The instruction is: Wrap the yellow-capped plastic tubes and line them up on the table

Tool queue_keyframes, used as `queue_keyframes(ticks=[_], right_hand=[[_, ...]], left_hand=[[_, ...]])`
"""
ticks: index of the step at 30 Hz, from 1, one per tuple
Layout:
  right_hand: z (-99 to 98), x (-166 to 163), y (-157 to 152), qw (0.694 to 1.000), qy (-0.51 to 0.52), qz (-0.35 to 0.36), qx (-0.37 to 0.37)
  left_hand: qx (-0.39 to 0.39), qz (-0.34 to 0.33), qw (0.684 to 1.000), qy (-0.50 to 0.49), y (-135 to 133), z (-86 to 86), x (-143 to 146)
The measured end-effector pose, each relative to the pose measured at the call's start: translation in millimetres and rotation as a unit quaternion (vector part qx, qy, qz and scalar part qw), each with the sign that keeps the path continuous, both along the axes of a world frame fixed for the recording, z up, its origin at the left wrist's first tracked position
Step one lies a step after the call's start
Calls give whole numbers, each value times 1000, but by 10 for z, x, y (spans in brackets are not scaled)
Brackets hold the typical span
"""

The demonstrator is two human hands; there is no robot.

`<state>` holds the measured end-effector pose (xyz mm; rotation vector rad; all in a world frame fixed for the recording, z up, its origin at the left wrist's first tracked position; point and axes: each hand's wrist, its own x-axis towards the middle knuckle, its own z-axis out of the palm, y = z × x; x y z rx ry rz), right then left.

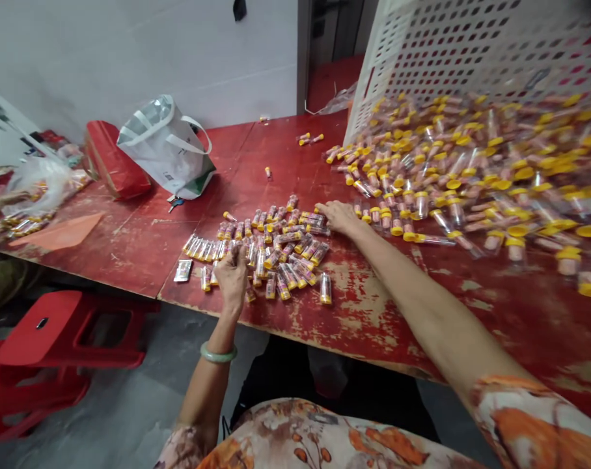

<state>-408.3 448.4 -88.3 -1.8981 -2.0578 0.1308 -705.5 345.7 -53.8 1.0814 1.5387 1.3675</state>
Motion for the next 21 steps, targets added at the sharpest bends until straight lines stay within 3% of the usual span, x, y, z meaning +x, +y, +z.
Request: queue_keyframes(ticks=[3, 5, 7, 8, 10, 12, 14, 18, 21], right_hand=[[66, 63, -79, 998, 38, -50, 30], [153, 71, -320, 990, 98, -81, 66], [214, -22, -738, 969, 215, -81, 91], [222, -115, -1002, 924, 364, -61, 97], [190, -373, -1571, 894, 443, -18, 65], [126, -662, -2079, 809, 587, 44, 10], [71, -895, -2424, 775, 631, 27, 5], [71, -1048, -2641, 796, 604, -42, 26], [105, -985, -2638, 805, 591, -44, 18]], left_hand=[[-25, 15, 980, -194, -132, 38, -86], [-62, -31, 956, -286, -292, 60, -88], [-87, -93, 940, -317, -495, 67, -7], [-103, -123, 935, -317, -602, 62, 64], [-139, -166, 925, -313, -803, 37, 240], [-162, -179, 918, -316, -960, -2, 416], [-162, -182, 915, -321, -1065, -40, 552], [-154, -201, 910, -329, -1171, -66, 681], [-170, -224, 901, -330, -1215, -42, 704]])
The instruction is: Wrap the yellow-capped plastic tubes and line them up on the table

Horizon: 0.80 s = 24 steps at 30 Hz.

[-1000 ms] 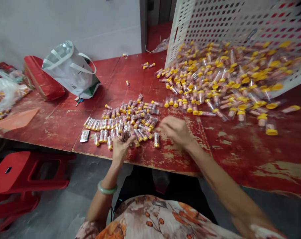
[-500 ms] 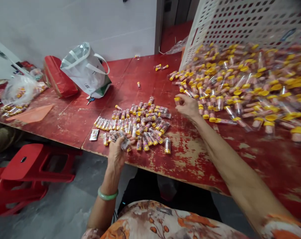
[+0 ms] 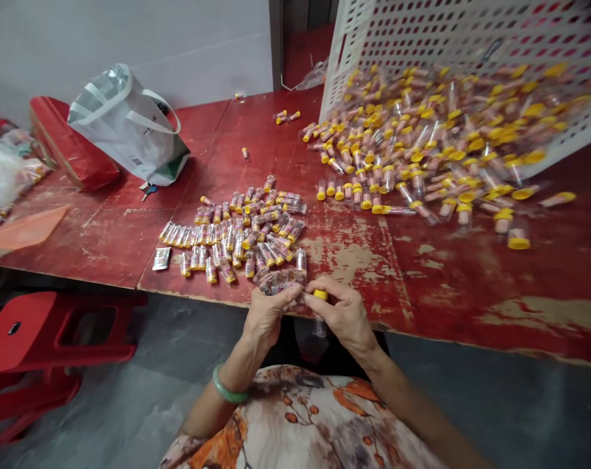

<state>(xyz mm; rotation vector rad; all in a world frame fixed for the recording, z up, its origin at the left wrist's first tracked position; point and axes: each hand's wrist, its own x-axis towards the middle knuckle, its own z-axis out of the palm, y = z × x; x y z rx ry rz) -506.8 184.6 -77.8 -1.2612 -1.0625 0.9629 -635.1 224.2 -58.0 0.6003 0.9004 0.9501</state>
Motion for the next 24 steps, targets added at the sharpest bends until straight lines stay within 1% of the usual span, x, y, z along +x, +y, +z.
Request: queue_keyframes(ticks=[3, 8, 10, 12, 13, 15, 17, 18, 20, 22, 24], right_hand=[[11, 81, 7, 999, 10, 28, -26], [86, 210, 5, 991, 1, 95, -93], [140, 284, -45, 991, 2, 81, -105], [181, 362, -149, 992, 39, 56, -105], [193, 394, -217, 992, 65, 50, -94], [197, 420, -356, 991, 106, 57, -55], [180, 386, -465, 993, 102, 61, 1], [165, 349, -499, 995, 79, 48, 34], [132, 257, -525, 995, 10, -3, 99], [100, 174, -509, 983, -62, -68, 156], [73, 124, -478, 968, -109, -117, 195]], left_hand=[[-13, -37, 999, 8, -24, 18, -4], [2, -26, 999, 33, -8, 2, -20], [22, -6, 999, 36, 6, 0, -9], [36, 37, 998, 31, 14, 6, 14], [36, 56, 997, 28, 16, 11, 29], [19, 71, 997, 17, 13, 23, 61], [-10, 79, 997, 4, 1, 32, 90], [-25, 83, 996, -5, -8, 34, 102], [-58, 86, 994, -22, -30, 33, 119], [-88, 73, 993, -34, -54, 28, 125], [-106, 56, 992, -40, -74, 27, 124]])
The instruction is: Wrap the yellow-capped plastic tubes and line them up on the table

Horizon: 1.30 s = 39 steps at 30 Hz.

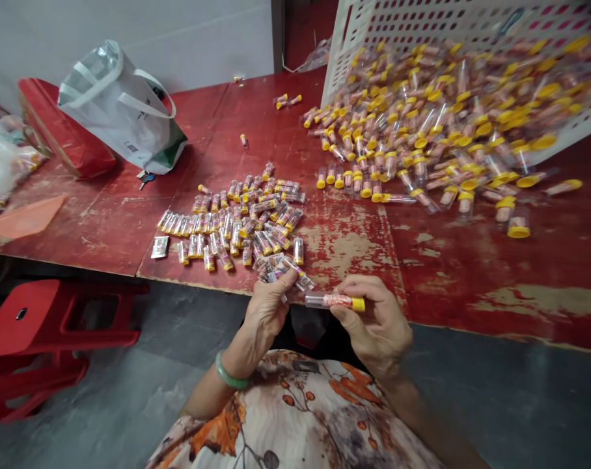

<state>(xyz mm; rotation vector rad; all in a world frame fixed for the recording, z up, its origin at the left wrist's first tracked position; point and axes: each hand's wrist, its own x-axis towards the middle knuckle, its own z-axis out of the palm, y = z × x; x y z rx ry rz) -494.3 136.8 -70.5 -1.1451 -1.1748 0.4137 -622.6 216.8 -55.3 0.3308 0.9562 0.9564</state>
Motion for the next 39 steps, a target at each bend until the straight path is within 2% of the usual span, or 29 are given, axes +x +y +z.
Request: queue_keyframes(ticks=[7, 12, 18, 21, 25, 27, 30, 34, 36, 39], right_hand=[[-42, -22, 51, 993, -50, -83, 67], [-27, -85, 32, 976, -159, -116, 97], [-4, -124, 25, 960, -219, -151, 90], [-8, -143, 46, 947, -251, -176, 96], [-69, -175, 44, 900, -350, -229, 121], [-106, -182, 30, 882, -392, -227, 131], [-137, -181, 18, 893, -379, -205, 128], [-131, -176, 29, 920, -310, -218, 98], [-112, -169, 30, 914, -323, -223, 100], [-81, -151, 18, 890, -381, -211, 135]], left_hand=[[-60, -3, 998, -29, -7, 42, -14], [-105, 0, 994, -36, 10, 38, -18], [-96, -4, 995, -29, 6, 13, -33], [-58, -5, 998, -11, -7, 25, -26], [-10, 14, 1000, 7, -4, 23, -23], [-6, 21, 1000, 4, 13, 0, -34], [-8, 17, 1000, -4, 41, -49, -56], [-32, 7, 999, 7, 50, -90, -61], [-16, 8, 1000, 14, 39, -85, -49], [33, 29, 999, 30, 9, -52, -25]])
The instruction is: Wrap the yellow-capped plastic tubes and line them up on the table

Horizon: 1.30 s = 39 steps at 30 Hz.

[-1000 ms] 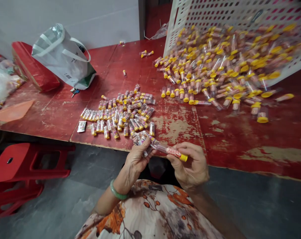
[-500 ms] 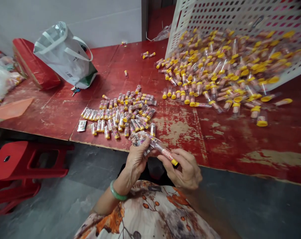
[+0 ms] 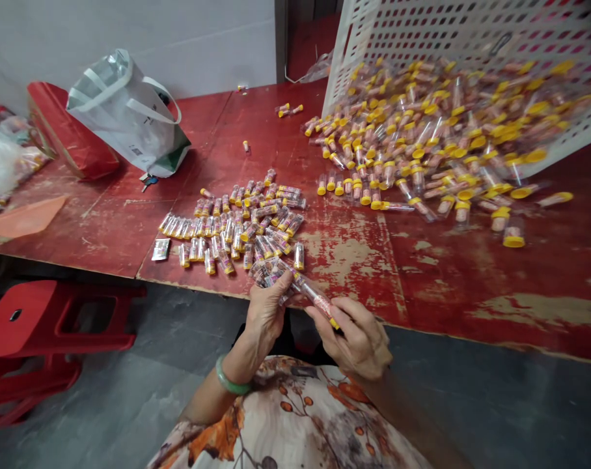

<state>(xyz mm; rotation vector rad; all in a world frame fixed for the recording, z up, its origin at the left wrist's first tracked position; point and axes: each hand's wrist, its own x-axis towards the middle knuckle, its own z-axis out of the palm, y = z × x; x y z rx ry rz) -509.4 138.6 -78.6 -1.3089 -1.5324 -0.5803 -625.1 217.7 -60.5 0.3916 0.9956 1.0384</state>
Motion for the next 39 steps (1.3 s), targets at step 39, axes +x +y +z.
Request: queue_keyframes(ticks=[39], right_hand=[[-53, 84, 456, 919, 218, 289, -156]], left_hand=[[35, -141, 989, -22, 37, -10, -217]])
